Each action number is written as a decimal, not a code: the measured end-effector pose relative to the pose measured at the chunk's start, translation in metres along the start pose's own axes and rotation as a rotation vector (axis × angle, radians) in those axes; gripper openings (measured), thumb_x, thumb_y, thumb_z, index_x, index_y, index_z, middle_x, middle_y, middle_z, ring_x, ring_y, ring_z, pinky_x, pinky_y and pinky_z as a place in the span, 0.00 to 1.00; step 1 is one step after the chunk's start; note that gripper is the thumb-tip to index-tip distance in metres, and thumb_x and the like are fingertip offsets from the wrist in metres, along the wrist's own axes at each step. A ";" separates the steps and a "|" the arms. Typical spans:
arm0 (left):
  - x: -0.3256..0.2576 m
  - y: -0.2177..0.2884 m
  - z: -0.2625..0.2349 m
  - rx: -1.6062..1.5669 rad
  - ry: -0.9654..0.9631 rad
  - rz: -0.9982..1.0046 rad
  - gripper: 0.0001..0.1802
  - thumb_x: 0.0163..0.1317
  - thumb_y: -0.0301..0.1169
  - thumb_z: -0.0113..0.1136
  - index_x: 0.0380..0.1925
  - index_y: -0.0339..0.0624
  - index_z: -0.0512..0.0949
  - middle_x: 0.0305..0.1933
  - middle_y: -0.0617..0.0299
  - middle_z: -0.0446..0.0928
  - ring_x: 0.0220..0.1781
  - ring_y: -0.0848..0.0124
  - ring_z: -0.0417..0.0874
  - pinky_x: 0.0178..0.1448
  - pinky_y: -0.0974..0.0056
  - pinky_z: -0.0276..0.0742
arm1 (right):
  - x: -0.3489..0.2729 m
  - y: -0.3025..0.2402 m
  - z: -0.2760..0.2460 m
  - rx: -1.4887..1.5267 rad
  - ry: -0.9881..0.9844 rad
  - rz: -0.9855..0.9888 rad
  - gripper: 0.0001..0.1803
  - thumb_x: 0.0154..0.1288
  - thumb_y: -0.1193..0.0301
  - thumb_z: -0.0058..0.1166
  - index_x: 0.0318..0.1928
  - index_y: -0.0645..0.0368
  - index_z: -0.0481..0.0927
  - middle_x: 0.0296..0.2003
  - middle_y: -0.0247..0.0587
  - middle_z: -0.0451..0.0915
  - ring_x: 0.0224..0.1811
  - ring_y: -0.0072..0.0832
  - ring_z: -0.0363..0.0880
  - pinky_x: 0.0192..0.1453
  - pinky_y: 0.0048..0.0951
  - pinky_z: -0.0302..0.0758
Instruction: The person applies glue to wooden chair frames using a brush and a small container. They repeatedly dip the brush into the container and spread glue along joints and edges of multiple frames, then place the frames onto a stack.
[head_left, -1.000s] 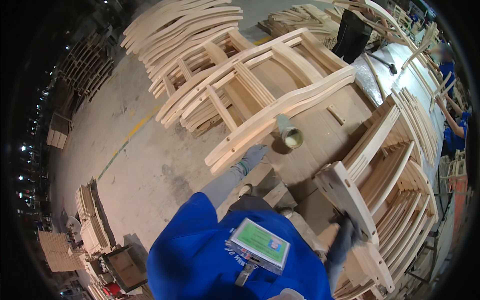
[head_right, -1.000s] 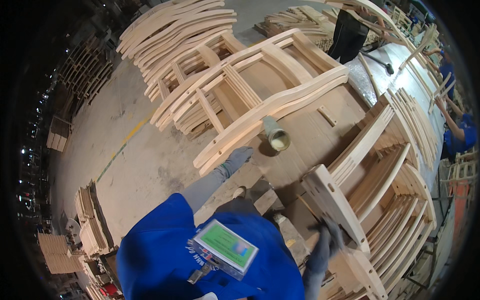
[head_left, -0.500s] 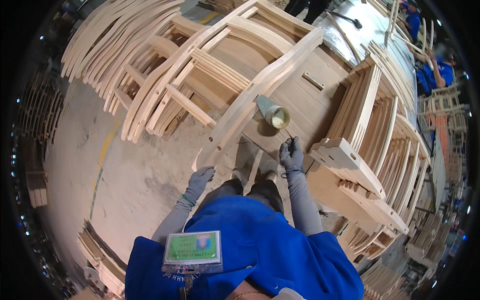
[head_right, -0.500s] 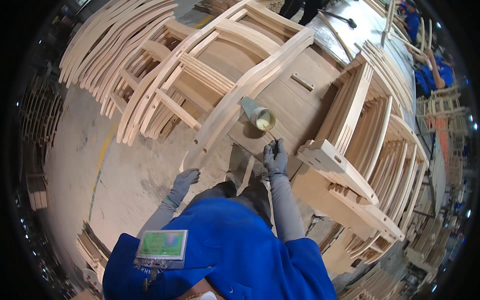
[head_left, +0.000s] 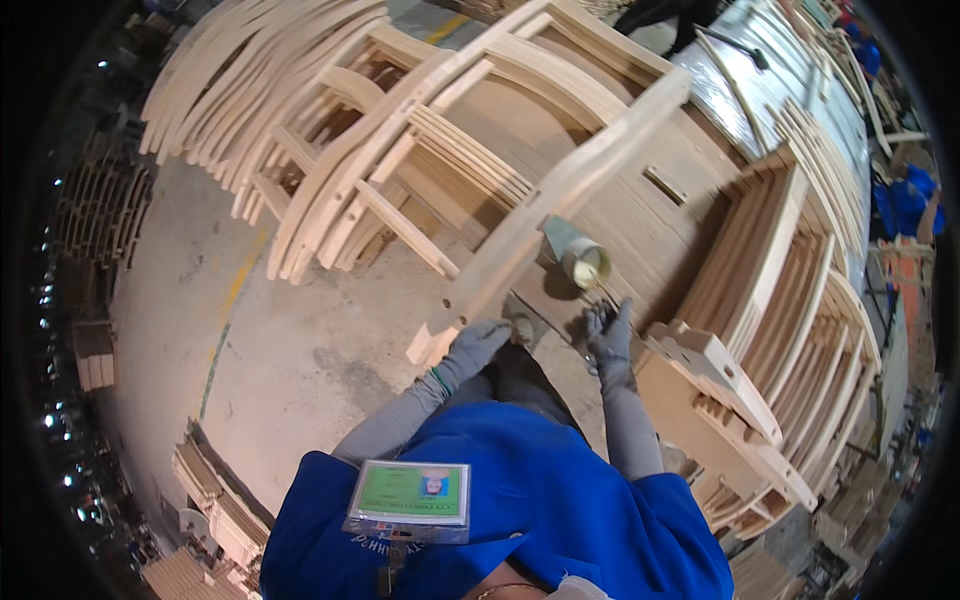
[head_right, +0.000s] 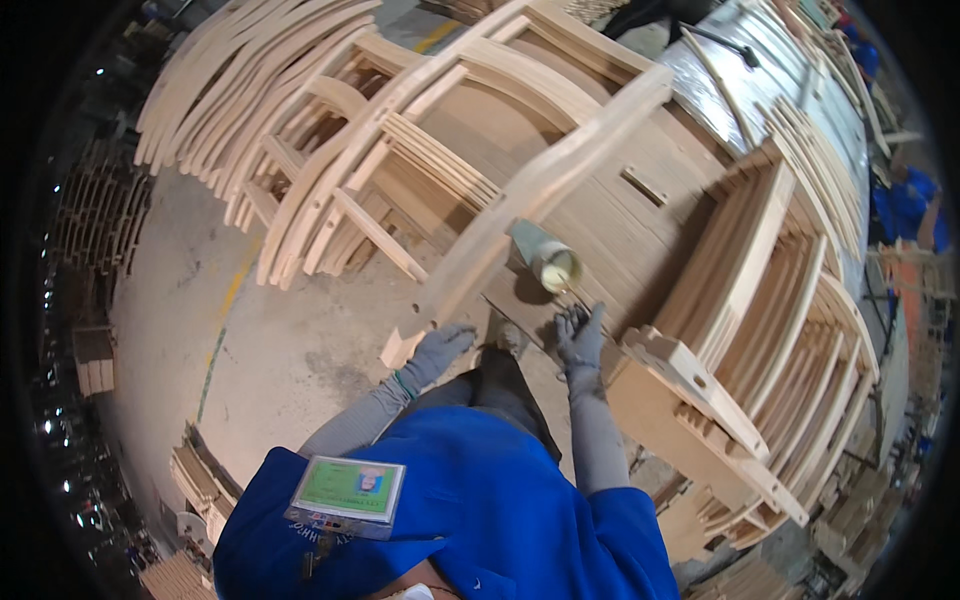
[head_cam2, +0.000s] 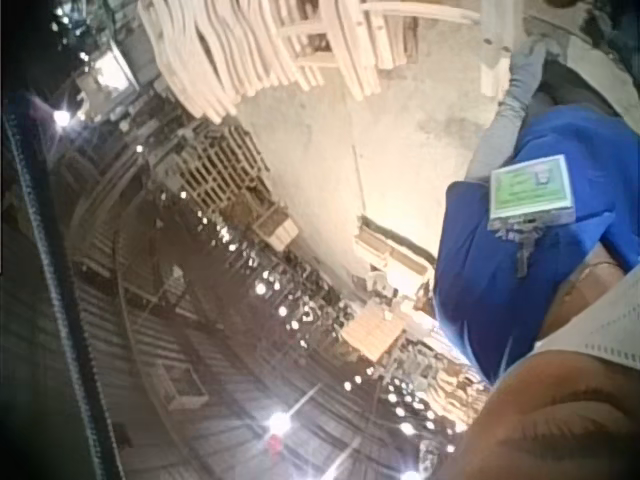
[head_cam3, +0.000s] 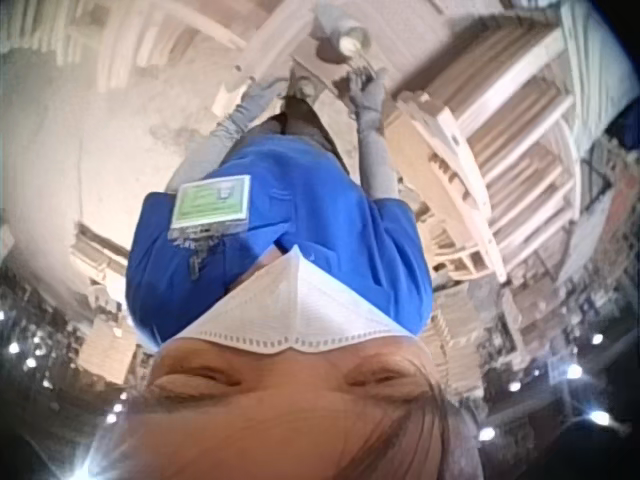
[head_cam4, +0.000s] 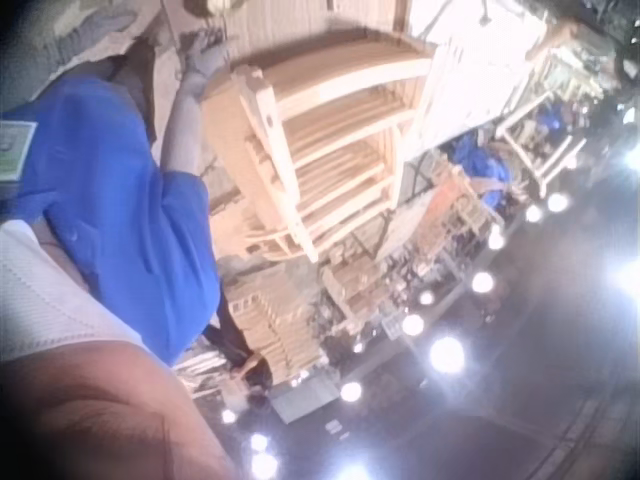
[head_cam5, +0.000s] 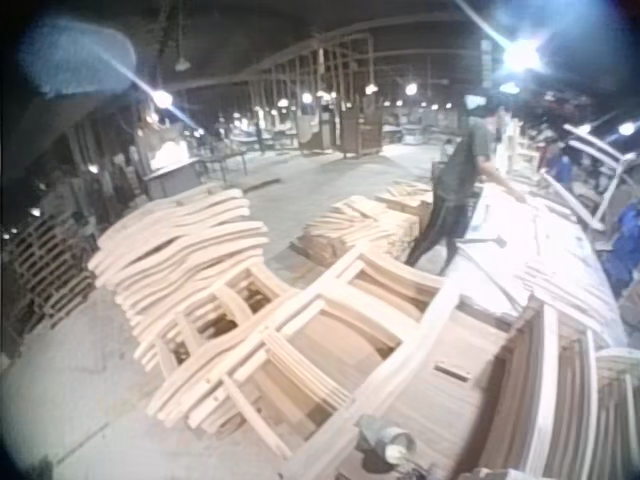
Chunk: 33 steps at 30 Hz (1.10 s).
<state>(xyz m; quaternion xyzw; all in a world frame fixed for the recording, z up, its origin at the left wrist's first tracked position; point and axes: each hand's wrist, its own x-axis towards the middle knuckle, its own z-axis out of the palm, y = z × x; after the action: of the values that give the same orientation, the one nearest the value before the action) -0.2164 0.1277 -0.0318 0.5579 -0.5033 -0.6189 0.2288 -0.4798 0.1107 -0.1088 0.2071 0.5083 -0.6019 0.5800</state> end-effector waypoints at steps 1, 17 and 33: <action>-0.005 -0.008 -0.004 0.018 0.027 -0.005 0.15 0.62 0.32 0.54 0.45 0.35 0.77 0.42 0.57 0.79 0.43 0.73 0.79 0.49 0.70 0.73 | -0.007 -0.002 0.005 0.005 -0.054 0.042 0.32 0.57 0.42 0.53 0.41 0.61 0.72 0.31 0.36 0.75 0.32 0.26 0.76 0.39 0.25 0.78; -0.033 -0.037 -0.038 -0.031 0.159 -0.007 0.16 0.62 0.34 0.53 0.43 0.33 0.77 0.41 0.54 0.80 0.42 0.66 0.80 0.50 0.67 0.73 | -0.071 0.013 0.040 -0.790 -0.433 -0.031 0.14 0.65 0.64 0.51 0.42 0.63 0.74 0.28 0.39 0.76 0.24 0.23 0.75 0.28 0.24 0.77; -0.292 -0.250 -0.269 0.834 0.128 -0.201 0.16 0.61 0.40 0.47 0.38 0.44 0.80 0.41 0.49 0.79 0.46 0.55 0.79 0.52 0.53 0.73 | -0.135 0.234 0.137 -1.300 -0.628 -1.256 0.19 0.58 0.79 0.53 0.52 0.63 0.72 0.50 0.47 0.73 0.50 0.36 0.75 0.53 0.30 0.72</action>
<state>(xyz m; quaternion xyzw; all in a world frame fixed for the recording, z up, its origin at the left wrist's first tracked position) 0.1807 0.3728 -0.0818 0.6860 -0.6383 -0.3460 -0.0467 -0.1876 0.1046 -0.0281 -0.6369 0.5826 -0.4312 0.2628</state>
